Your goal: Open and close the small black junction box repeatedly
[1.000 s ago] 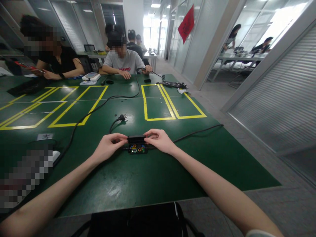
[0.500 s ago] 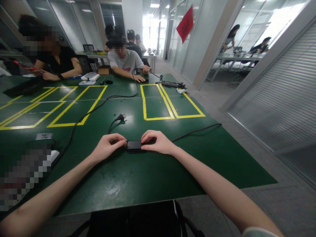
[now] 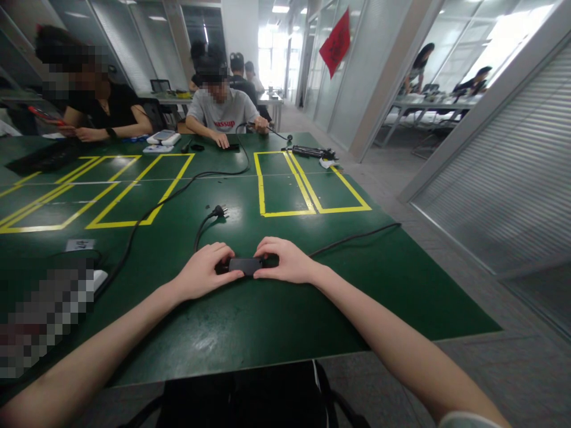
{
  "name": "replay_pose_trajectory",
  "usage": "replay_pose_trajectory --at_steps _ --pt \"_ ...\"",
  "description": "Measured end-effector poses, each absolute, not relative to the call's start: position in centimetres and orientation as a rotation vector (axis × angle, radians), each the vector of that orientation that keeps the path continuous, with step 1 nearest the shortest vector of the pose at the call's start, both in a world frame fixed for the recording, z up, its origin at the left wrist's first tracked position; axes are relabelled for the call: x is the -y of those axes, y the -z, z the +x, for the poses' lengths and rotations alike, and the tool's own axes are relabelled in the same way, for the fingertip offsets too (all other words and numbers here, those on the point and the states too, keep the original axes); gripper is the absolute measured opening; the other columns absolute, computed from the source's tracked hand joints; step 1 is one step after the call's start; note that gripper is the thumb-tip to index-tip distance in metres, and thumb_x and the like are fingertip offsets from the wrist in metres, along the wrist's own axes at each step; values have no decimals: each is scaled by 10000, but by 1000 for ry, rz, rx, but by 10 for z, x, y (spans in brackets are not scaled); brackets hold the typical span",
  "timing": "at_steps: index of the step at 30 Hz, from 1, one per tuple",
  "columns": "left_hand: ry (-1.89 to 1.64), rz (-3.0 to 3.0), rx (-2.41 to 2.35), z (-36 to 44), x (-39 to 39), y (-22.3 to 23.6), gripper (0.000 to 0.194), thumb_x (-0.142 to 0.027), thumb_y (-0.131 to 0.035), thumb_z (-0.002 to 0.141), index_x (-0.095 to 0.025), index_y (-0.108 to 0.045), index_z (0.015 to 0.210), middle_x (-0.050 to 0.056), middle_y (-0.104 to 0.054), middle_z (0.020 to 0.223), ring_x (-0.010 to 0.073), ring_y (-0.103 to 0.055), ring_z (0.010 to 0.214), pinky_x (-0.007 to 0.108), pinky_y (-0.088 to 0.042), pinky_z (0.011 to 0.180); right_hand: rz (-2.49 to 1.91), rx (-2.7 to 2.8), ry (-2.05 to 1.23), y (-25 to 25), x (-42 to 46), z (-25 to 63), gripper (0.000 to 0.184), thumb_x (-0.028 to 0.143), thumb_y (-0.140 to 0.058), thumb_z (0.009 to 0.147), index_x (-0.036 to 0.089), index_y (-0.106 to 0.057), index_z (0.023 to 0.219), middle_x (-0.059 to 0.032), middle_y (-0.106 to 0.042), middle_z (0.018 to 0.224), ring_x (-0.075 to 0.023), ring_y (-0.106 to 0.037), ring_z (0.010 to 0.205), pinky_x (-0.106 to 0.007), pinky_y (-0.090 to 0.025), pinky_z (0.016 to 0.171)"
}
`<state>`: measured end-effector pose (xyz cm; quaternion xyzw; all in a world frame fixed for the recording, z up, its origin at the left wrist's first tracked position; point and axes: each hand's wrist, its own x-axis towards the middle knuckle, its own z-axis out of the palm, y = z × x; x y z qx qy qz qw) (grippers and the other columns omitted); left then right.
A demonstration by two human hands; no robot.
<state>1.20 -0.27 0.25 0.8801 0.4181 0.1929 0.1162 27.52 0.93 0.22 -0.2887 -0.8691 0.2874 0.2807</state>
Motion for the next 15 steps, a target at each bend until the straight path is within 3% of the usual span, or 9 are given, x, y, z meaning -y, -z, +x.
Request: replay_pose_trajectory --at_steps 4,8,11,15 --pt "-396 2724 -1217 16 4 -4 494 -659 -648 908 -195 -564 762 11 -606 737 192 -571 696 296 -383 646 -699 2342 -598 -3 -3 270 262 285 -820 819 191 -648 993 -76 -652 1059 -217 -642 978 -346 -534 845" --pt "-410 2797 -1161 16 6 -4 487 -637 -631 933 -199 -545 737 2 -592 689 183 -562 667 297 -348 633 -752 2415 -513 0 0 265 289 231 -796 804 201 -606 1021 -53 -657 1009 -199 -640 897 -302 -508 759" --pt "-478 2846 -1122 16 9 -5 475 -616 -615 950 -198 -553 734 13 -603 692 188 -562 689 309 -342 645 -826 2504 -455 1 0 263 304 323 -783 851 186 -621 1068 -42 -677 933 -192 -647 821 -286 -473 705" --pt "-536 2898 -1069 17 12 -5 468 -599 -605 963 -196 -552 731 27 -616 697 194 -553 703 322 -326 647 -811 2653 -294 -2 -1 266 291 458 -664 958 169 -652 926 -62 -686 881 -198 -651 787 -288 -423 666"
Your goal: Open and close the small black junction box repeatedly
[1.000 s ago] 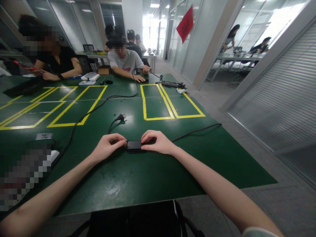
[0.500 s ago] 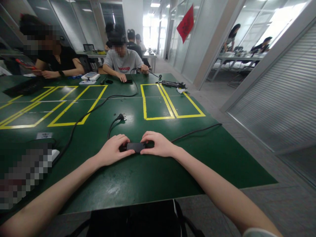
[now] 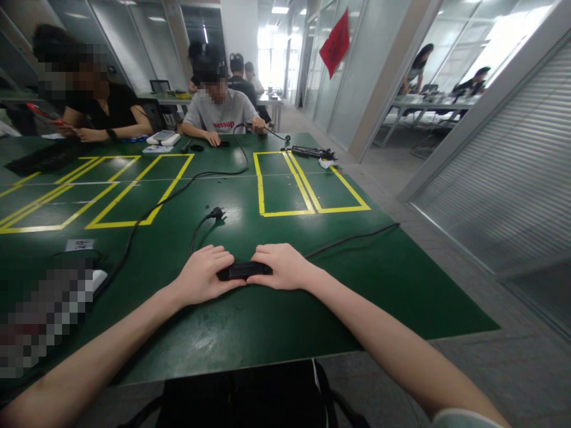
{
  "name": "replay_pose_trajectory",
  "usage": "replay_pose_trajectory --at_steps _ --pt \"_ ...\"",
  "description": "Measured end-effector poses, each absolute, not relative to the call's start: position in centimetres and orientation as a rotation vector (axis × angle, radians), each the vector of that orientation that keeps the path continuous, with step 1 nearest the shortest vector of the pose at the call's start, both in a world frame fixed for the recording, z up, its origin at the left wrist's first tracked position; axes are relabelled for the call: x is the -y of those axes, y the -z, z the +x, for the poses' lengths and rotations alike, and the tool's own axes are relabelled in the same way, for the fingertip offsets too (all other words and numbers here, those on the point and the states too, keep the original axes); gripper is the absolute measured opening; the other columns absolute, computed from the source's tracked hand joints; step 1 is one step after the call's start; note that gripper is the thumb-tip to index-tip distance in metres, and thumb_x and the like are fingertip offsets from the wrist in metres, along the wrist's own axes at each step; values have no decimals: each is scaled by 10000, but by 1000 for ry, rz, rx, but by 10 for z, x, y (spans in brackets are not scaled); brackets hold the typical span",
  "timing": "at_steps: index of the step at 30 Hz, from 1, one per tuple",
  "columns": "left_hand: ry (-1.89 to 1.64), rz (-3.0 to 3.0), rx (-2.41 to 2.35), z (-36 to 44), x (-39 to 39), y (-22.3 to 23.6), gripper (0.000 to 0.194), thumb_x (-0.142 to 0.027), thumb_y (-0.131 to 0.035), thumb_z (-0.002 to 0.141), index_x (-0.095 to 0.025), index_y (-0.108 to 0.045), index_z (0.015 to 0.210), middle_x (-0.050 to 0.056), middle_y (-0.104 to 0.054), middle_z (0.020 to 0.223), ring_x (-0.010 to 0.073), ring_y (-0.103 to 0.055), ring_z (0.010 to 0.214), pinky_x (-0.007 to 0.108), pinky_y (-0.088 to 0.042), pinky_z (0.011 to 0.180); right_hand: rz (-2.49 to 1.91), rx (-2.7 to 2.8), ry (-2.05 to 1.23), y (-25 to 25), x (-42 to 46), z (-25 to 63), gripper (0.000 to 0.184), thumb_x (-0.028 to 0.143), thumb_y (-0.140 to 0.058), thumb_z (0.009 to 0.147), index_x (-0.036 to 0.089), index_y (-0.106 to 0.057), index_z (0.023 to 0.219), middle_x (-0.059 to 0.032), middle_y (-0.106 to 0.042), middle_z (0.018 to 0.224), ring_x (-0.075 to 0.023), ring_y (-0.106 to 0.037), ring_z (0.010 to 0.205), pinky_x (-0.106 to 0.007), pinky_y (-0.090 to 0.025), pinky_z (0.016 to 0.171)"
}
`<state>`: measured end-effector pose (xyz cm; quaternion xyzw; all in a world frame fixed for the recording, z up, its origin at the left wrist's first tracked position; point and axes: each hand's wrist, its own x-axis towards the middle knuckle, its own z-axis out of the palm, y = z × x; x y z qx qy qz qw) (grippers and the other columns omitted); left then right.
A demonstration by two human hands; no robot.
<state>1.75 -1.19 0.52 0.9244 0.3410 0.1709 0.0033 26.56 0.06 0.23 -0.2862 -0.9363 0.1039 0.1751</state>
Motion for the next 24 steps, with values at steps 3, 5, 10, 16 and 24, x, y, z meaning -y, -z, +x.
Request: replay_pose_trajectory --at_steps 3,5,10,16,24 --pt "-552 2922 -1028 18 13 -5 481 -615 -599 963 -194 -556 734 25 -619 700 191 -553 700 326 -326 650 -757 2697 -203 -4 1 267 353 484 -597 997 163 -646 860 -61 -679 822 -187 -631 731 -291 -392 643" --pt "-540 2948 -1018 18 13 -5 492 -634 -592 960 -192 -567 746 25 -618 706 192 -555 702 329 -331 653 -732 2699 -162 -3 2 267 378 495 -575 1006 164 -647 838 -58 -672 792 -184 -621 712 -293 -380 638" --pt "-498 2966 -963 17 13 -8 487 -611 -508 1010 -182 -601 797 32 -623 736 199 -567 722 337 -361 660 -724 2695 -76 -3 3 267 417 530 -566 1002 165 -660 823 -59 -665 768 -190 -621 703 -305 -370 638" --pt "-546 2952 -967 15 12 -10 479 -577 -471 1037 -181 -609 806 43 -631 743 206 -581 744 338 -384 676 -862 2736 -89 -11 2 269 444 597 -636 941 166 -675 842 -55 -678 781 -195 -624 688 -306 -345 612" --pt "-554 2870 -963 19 17 -11 391 -531 -516 1029 -167 -627 938 64 -694 865 207 -634 783 326 -425 702 -876 2774 -165 -12 2 269 450 572 -618 965 156 -670 800 -53 -673 738 -186 -619 672 -289 -319 610"
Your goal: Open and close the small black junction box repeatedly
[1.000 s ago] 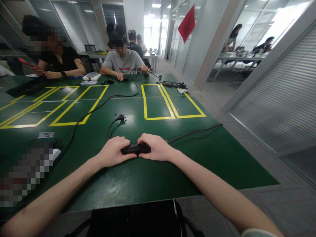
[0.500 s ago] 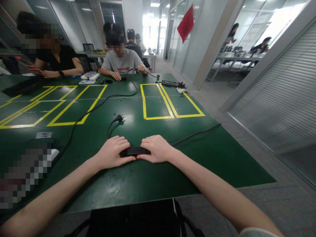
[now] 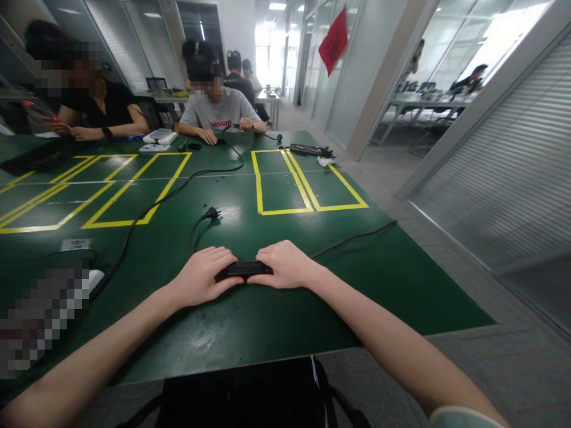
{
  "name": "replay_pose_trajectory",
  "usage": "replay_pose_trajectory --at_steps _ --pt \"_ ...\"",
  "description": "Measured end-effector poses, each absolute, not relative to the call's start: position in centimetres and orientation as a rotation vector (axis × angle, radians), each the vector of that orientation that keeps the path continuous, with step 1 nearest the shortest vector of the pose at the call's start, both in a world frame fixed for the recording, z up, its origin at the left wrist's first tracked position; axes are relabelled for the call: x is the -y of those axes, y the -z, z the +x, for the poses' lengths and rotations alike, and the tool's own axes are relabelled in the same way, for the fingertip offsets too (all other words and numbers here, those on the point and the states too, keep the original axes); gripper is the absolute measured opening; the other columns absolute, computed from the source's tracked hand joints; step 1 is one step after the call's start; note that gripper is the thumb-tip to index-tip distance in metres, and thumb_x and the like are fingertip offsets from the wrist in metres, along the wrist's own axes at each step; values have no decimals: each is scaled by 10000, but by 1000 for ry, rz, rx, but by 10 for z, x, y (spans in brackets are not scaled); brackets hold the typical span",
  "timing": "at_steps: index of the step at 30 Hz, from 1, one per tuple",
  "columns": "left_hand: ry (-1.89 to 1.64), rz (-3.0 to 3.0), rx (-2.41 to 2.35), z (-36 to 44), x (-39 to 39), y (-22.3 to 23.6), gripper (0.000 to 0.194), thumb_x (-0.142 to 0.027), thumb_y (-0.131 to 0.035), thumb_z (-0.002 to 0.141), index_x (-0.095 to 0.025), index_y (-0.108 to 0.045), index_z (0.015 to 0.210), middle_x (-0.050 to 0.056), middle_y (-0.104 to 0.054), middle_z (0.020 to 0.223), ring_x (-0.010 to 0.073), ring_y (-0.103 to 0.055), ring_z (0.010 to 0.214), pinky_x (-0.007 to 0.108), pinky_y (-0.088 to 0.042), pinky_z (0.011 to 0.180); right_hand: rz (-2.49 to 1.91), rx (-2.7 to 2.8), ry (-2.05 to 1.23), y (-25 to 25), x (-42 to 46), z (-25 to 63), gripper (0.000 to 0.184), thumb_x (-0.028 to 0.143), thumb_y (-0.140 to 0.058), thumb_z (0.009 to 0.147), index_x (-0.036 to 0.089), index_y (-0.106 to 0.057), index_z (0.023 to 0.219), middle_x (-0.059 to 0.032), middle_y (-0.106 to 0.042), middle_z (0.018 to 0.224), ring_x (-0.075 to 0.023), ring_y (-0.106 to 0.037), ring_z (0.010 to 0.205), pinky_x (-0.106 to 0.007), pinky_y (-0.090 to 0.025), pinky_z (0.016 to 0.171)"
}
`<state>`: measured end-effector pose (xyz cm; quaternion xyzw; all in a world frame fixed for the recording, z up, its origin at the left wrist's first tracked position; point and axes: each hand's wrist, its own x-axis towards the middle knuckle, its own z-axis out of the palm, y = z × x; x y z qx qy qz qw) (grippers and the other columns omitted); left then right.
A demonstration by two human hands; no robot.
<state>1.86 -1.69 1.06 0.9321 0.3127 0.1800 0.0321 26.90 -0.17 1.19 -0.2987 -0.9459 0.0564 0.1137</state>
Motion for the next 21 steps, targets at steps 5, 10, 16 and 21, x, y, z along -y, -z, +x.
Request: replay_pose_trajectory --at_steps 5,10,16,21 --pt "-557 2825 -987 18 18 -8 398 -552 -535 1019 -176 -626 926 56 -693 849 206 -645 779 322 -447 711 -900 2765 -198 -12 2 270 440 597 -681 905 171 -656 797 -47 -669 741 -184 -602 663 -287 -306 599" --pt "-618 2845 -973 17 17 -10 442 -538 -602 982 -185 -614 1247 96 -722 1053 246 -671 935 368 -509 837 -976 2682 -481 -13 1 270 408 520 -648 936 176 -600 722 -11 -586 651 -142 -490 577 -278 -269 571" --pt "-612 3126 -913 28 23 -10 470 -191 -468 1021 -202 -468 1491 141 -687 1261 273 -659 1090 406 -493 893 -921 2400 -1283 -18 -2 274 544 656 -526 937 169 -584 701 36 -483 585 -107 -398 547 -254 -297 549" --pt "-681 3132 -933 34 26 -6 523 -144 -450 985 -129 -413 1507 160 -688 1318 269 -678 1089 409 -484 892 -1020 2275 -1597 -19 -1 273 695 838 -463 863 193 -503 608 44 -441 509 -97 -377 479 -261 -312 521"
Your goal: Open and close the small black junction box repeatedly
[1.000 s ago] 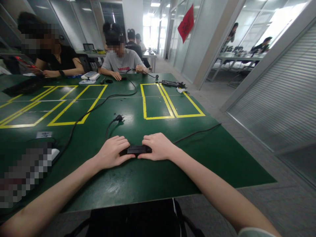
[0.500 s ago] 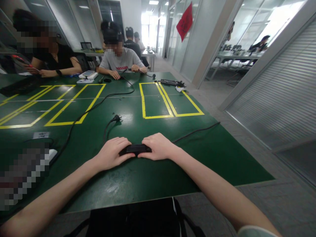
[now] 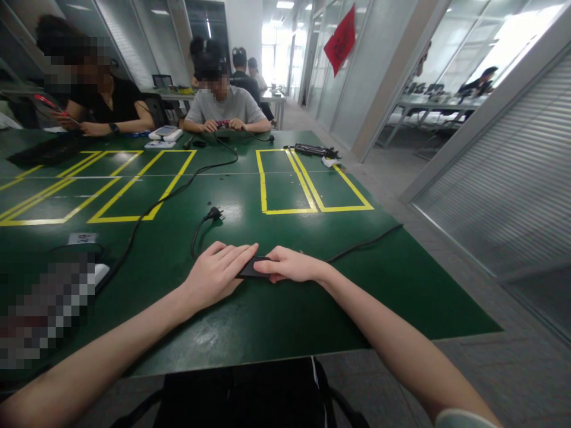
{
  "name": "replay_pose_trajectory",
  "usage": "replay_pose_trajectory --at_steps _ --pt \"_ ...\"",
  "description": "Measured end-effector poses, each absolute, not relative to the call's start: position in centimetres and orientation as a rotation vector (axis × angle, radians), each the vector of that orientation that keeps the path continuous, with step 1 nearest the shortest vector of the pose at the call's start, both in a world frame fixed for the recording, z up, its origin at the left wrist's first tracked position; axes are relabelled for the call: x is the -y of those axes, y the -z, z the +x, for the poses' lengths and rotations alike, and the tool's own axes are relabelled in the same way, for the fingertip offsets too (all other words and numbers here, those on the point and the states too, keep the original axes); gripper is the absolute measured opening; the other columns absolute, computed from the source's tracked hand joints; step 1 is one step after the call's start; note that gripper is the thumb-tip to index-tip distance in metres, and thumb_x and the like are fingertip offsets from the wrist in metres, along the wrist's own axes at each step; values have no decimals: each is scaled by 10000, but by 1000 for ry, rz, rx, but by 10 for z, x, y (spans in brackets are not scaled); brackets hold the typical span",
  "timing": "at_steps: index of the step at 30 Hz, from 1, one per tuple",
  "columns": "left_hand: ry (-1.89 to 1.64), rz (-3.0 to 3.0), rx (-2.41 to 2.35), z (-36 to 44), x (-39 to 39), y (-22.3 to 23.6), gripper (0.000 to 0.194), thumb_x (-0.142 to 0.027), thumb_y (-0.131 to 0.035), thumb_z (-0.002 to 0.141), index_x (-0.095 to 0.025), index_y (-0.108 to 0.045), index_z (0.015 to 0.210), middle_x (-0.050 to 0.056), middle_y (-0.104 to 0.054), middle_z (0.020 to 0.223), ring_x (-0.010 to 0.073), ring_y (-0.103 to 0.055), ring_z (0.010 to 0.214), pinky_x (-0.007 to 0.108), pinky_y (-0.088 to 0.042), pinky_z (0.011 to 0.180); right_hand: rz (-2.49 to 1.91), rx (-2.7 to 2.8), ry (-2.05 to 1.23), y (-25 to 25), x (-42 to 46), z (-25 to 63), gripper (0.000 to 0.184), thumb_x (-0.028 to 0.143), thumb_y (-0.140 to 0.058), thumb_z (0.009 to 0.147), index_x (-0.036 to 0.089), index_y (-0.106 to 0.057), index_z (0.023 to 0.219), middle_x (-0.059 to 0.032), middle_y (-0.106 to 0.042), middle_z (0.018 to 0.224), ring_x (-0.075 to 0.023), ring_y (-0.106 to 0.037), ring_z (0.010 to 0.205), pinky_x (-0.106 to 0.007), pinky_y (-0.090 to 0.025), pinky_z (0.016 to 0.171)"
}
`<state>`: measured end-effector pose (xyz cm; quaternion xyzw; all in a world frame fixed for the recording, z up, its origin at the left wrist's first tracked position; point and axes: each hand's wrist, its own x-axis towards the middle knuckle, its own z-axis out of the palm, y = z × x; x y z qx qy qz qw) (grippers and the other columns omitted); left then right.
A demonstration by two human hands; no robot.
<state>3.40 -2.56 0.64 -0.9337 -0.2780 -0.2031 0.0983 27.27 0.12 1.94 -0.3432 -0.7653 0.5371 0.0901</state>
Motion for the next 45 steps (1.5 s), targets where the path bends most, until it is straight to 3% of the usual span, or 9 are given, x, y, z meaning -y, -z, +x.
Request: replay_pose_trajectory --at_steps 4,7,10,16,24,31,36,40,45 --pt "522 -2822 887 32 25 -4 509 -232 -523 981 -127 -461 1474 173 -692 1317 294 -671 1064 443 -472 896 -1148 2432 -1161 -18 1 269 687 712 -351 997 180 -540 605 -7 -527 546 -136 -498 540 -279 -361 587" --pt "488 -2853 944 29 23 -2 488 -290 -565 975 -110 -525 1427 184 -720 1250 307 -653 1039 466 -465 896 -1011 2549 -576 -16 2 270 507 659 -571 938 167 -682 890 -51 -671 798 -184 -609 705 -285 -392 645" --pt "524 -2863 980 28 21 -3 480 -324 -562 986 -107 -552 1415 182 -737 1199 303 -648 1020 462 -465 884 -800 2625 -225 -12 2 275 496 579 -672 912 165 -661 1183 -90 -701 992 -219 -671 838 -291 -430 677" --pt "635 -2886 950 28 19 -5 482 -442 -554 1013 -155 -571 1399 150 -740 1166 284 -663 1038 426 -475 897 -740 2730 64 -9 5 275 405 507 -501 1034 152 -695 1014 -92 -705 876 -206 -652 764 -314 -425 667" --pt "544 -2964 856 29 19 -4 307 -379 -478 1048 -139 -658 1115 104 -730 934 243 -673 879 404 -481 882 -709 2662 1 -7 5 272 427 552 -600 973 150 -710 1068 -91 -726 903 -209 -675 766 -306 -419 651" --pt "722 -2895 926 24 15 -8 341 -424 -522 1040 -156 -640 1215 106 -751 1023 239 -677 922 377 -475 843 -776 2562 -48 -12 9 272 331 460 -559 1016 164 -705 1045 -113 -746 940 -226 -696 816 -325 -488 703" --pt "742 -2836 783 23 15 -6 292 -373 -477 1064 -153 -653 1138 96 -767 1034 221 -668 902 369 -460 827 -872 2350 -825 -14 8 271 377 512 -721 891 207 -630 1094 -66 -736 959 -209 -706 839 -321 -542 736" --pt "682 -2824 733 27 17 -2 294 -379 -476 1066 -152 -661 1087 91 -777 1019 226 -663 911 380 -461 836 -936 2024 -1532 -11 7 269 431 538 -786 812 217 -523 930 -3 -676 843 -156 -679 697 -286 -542 638" --pt "706 -2800 759 28 15 -2 300 -357 -509 1051 -151 -659 1209 112 -772 1115 245 -673 1004 387 -491 867 -951 1935 -1472 -7 4 263 495 513 -864 712 215 -473 771 50 -565 732 -106 -554 625 -232 -440 565"
